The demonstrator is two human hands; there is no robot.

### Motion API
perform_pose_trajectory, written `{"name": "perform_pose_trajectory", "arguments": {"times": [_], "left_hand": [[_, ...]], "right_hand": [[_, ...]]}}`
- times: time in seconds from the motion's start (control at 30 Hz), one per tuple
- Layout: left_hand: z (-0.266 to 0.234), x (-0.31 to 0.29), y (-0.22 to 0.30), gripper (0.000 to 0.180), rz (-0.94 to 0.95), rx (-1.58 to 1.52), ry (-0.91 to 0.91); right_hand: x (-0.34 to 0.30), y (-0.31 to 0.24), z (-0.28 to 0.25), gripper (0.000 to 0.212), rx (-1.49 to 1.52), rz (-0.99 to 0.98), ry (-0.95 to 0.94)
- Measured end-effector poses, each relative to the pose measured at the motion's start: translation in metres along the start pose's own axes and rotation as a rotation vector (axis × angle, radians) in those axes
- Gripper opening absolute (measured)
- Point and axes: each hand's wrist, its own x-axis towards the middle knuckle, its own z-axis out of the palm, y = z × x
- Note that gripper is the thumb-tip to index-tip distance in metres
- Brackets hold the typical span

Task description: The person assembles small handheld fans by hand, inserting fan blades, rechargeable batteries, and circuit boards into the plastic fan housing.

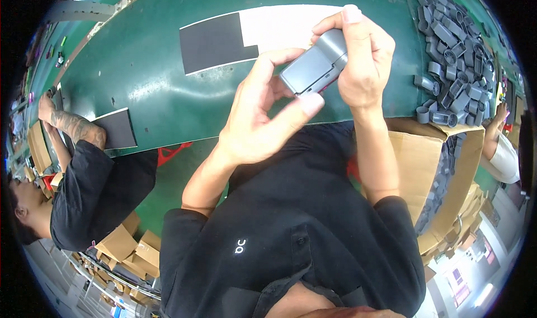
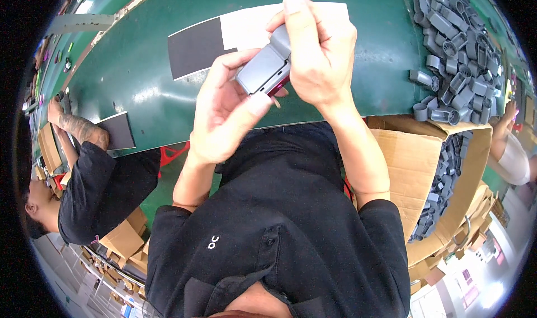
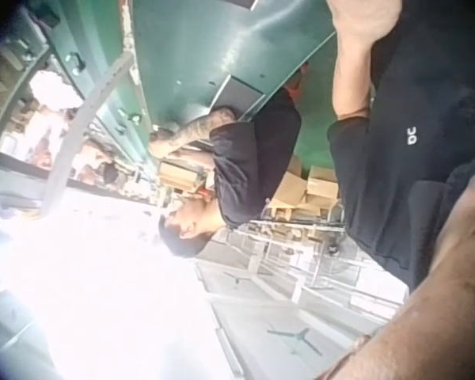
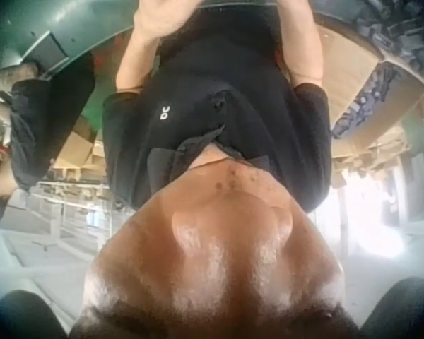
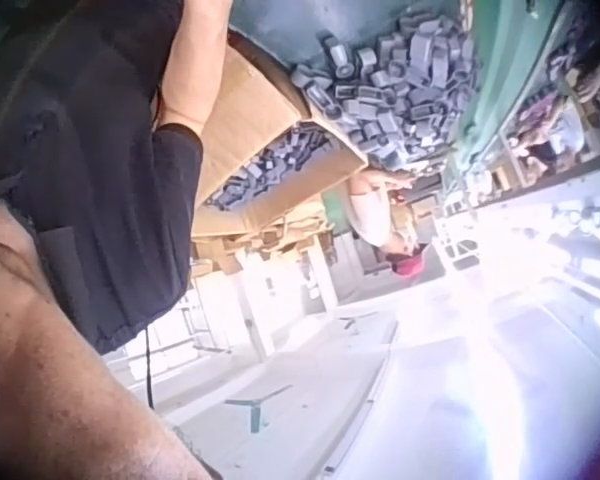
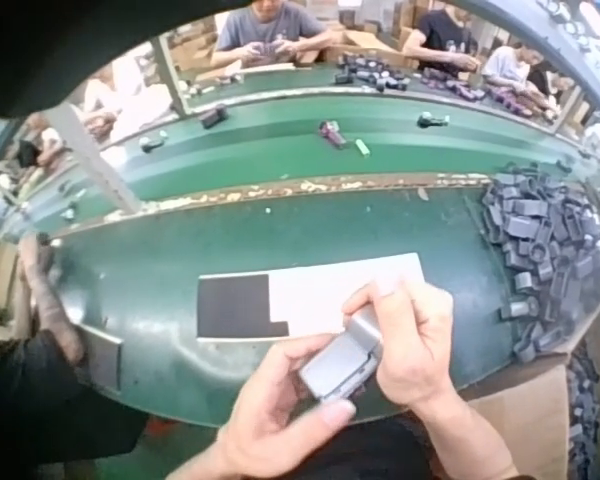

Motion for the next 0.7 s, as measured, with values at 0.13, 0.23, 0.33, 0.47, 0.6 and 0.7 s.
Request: {"name": "perform_pose_trajectory", "arguments": {"times": [0.13,0.23,0.33,0.47,0.6,0.7], "left_hand": [[0.000,-0.001,-0.006,0.069,0.217,0.529,0.085],[-0.003,-0.001,-0.010,0.065,0.387,0.623,0.096],[-0.004,0.001,-0.020,0.067,0.380,0.498,0.136],[-0.001,-0.001,-0.016,0.067,0.171,0.217,0.090],[-0.004,0.001,-0.013,0.066,0.112,0.065,0.084],[-0.005,-0.001,-0.012,0.064,0.124,0.080,0.081]], "right_hand": [[0.001,0.000,0.002,0.044,0.026,-0.044,0.060],[0.004,0.000,0.003,0.037,0.011,-0.090,0.077],[0.004,-0.001,0.004,0.032,-0.081,-0.125,0.068],[0.002,-0.006,0.005,0.028,-0.187,-0.191,0.086],[0.002,-0.003,0.007,0.028,-0.087,-0.146,0.082],[0.002,0.000,0.006,0.029,-0.062,-0.133,0.073]]}}
